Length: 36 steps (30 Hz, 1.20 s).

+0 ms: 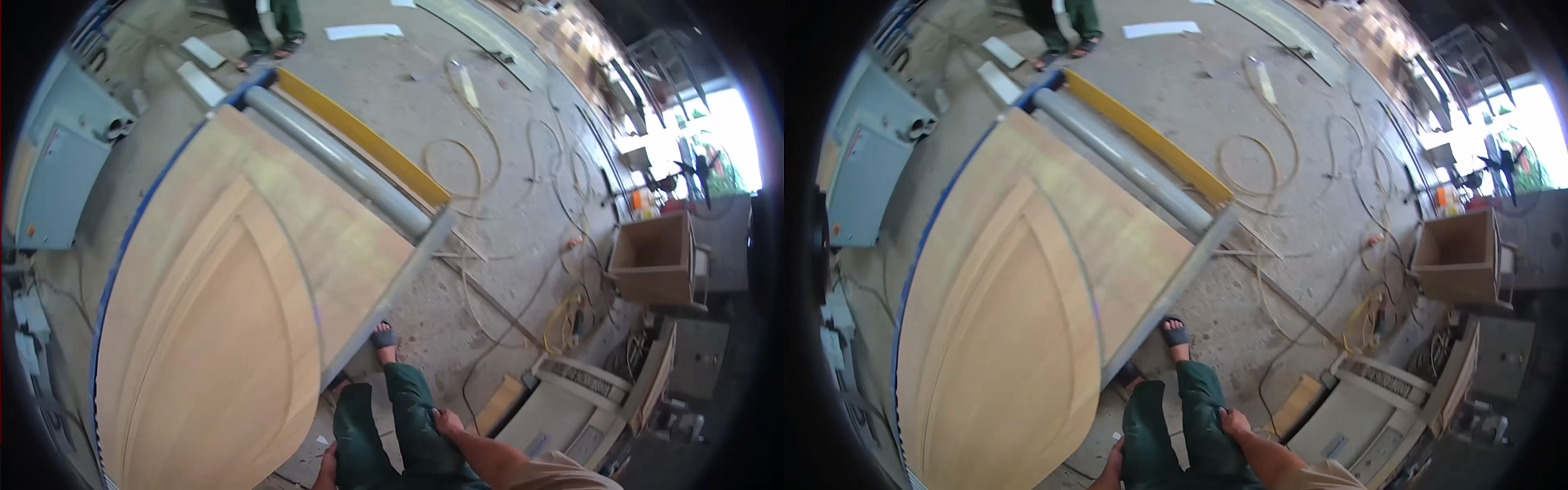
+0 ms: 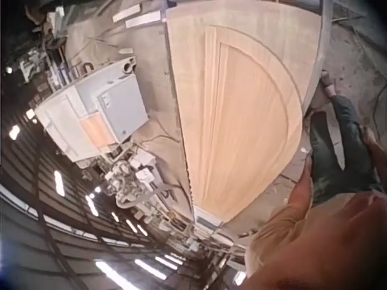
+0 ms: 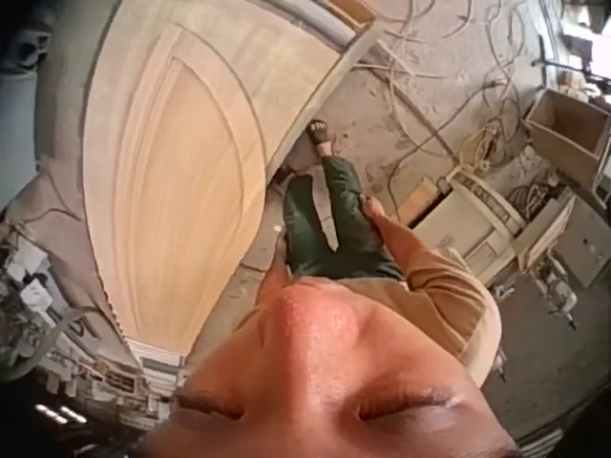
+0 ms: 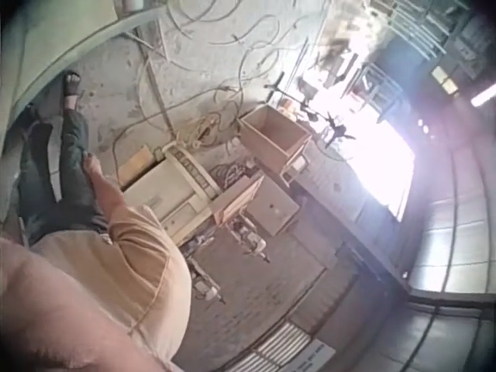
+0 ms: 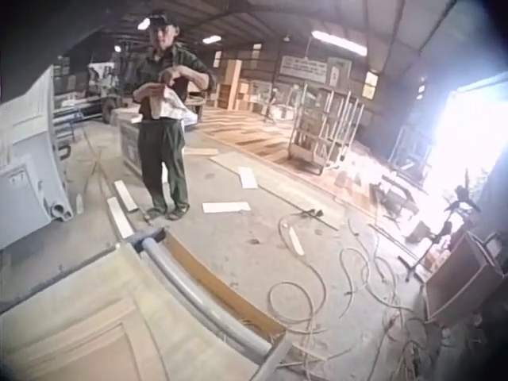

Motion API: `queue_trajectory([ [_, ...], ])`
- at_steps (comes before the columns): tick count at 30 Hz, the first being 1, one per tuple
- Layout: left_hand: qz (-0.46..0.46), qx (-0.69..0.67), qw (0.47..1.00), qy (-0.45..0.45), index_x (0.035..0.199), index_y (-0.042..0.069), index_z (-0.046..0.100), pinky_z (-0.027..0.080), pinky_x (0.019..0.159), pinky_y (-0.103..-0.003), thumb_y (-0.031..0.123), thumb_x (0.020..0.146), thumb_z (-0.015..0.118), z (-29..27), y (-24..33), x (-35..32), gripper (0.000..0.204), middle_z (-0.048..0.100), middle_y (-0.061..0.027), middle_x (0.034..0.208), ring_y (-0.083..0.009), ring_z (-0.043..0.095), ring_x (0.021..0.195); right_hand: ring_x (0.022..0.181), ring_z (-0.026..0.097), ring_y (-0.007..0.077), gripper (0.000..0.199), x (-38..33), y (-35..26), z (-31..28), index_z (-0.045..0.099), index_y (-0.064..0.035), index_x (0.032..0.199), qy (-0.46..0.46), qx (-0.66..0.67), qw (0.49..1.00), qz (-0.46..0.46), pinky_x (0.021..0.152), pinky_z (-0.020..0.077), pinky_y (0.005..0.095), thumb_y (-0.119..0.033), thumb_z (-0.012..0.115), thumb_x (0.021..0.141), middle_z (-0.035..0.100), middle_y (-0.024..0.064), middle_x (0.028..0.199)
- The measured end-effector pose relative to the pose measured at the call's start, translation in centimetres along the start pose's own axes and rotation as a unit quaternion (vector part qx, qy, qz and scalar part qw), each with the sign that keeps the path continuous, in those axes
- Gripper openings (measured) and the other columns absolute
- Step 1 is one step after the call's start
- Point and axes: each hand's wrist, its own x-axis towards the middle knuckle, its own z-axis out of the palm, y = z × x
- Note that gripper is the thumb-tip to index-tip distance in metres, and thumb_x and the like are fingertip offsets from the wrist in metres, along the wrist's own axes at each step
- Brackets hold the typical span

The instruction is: Marking lines on wooden furniture panels with a pencil and moving them along a roller conveyor.

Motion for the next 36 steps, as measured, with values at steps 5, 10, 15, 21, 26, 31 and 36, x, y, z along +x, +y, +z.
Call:
queue_trajectory([
  [5, 0.166, 0.343, 0.905, 0.190, 0.126, -0.007, 0.066, 0.051, 0.098, -0.039, 0.051, 0.100, 0.063, 1.4, 0.0, -2.9, 0.064, 0.071, -0.0196, 0.125, -0.0337, 0.067, 0.113, 0.125, 0.060, 0.0456, 0.056, 0.0, 1.6, -0.3, 0.063, 0.0000, 0.133, 0.031, 0.005, 0.996, -0.085, 0.107, 0.0482, 0.0510, -0.047, 0.052, 0.104, 0.065, 0.0295, 0.131],
  [10, 0.094, 0.063, 0.992, 0.047, 0.139, 0.001, 0.060, 0.047, 0.105, -0.041, 0.049, 0.103, 0.060, 2.2, 1.3, -3.9, 0.061, 0.066, -0.0177, 0.135, -0.0343, 0.063, 0.119, 0.120, 0.066, 0.0351, 0.045, 1.4, 5.1, -2.5, 0.068, -0.0042, 0.128, -0.040, 0.150, 0.987, -0.032, 0.106, 0.0513, 0.0438, -0.036, 0.069, 0.096, 0.068, 0.0202, 0.128],
  [15, -0.030, -0.205, 0.971, -0.117, 0.153, 0.009, 0.054, 0.042, 0.113, -0.043, 0.048, 0.106, 0.058, -0.8, -3.3, 0.7, 0.061, 0.060, -0.0159, 0.145, -0.0350, 0.058, 0.125, 0.119, 0.061, 0.0247, 0.047, -8.6, -5.3, -6.9, 0.068, -0.0077, 0.138, -0.069, 0.194, 0.976, -0.077, 0.102, 0.0506, 0.0428, -0.038, 0.063, 0.102, 0.070, 0.0116, 0.130],
  [21, 0.053, -0.131, 0.986, -0.084, 0.156, 0.004, 0.048, 0.036, 0.120, -0.043, 0.051, 0.104, 0.057, 1.4, -0.7, -0.6, 0.070, 0.056, -0.0159, 0.151, -0.0344, 0.050, 0.138, 0.113, 0.064, 0.0237, 0.049, -7.0, -3.7, -8.5, 0.068, -0.0083, 0.139, -0.060, 0.155, 0.981, -0.103, 0.102, 0.0517, 0.0432, -0.040, 0.061, 0.102, 0.072, 0.0138, 0.126],
  [26, 0.096, -0.106, 0.988, -0.056, 0.157, 0.006, 0.047, 0.035, 0.121, -0.045, 0.057, 0.103, 0.055, 1.1, -1.9, -7.4, 0.075, 0.054, -0.0193, 0.153, -0.0368, 0.049, 0.140, 0.110, 0.068, 0.0268, 0.045, -12.0, -9.7, -14.5, 0.071, -0.0071, 0.132, -0.038, -0.102, 0.963, -0.246, 0.098, 0.0540, 0.0428, -0.040, 0.060, 0.102, 0.074, 0.0155, 0.122],
  [31, 0.374, 0.272, 0.884, 0.070, 0.154, 0.000, 0.046, 0.038, 0.119, -0.047, 0.052, 0.106, 0.052, 2.1, 3.3, -12.3, 0.071, 0.052, -0.0262, 0.152, -0.0427, 0.050, 0.137, 0.118, 0.067, 0.0345, 0.036, -6.0, -12.7, -17.9, 0.073, -0.0124, 0.123, 0.105, -0.233, 0.784, -0.566, 0.101, 0.0529, 0.0458, -0.033, 0.051, 0.103, 0.072, 0.0167, 0.125],
  [36, 0.510, 0.350, 0.783, 0.072, 0.138, 0.003, 0.064, 0.047, 0.110, -0.044, 0.044, 0.104, 0.060, 1.0, 4.8, -22.3, 0.053, 0.066, -0.0184, 0.139, -0.0346, 0.062, 0.124, 0.086, 0.071, 0.0189, 0.034, -18.1, -28.9, -25.4, 0.073, -0.0047, 0.117, 0.180, -0.011, 0.832, -0.524, 0.077, 0.0580, 0.0378, -0.034, 0.064, 0.101, 0.075, 0.0098, 0.100],
])
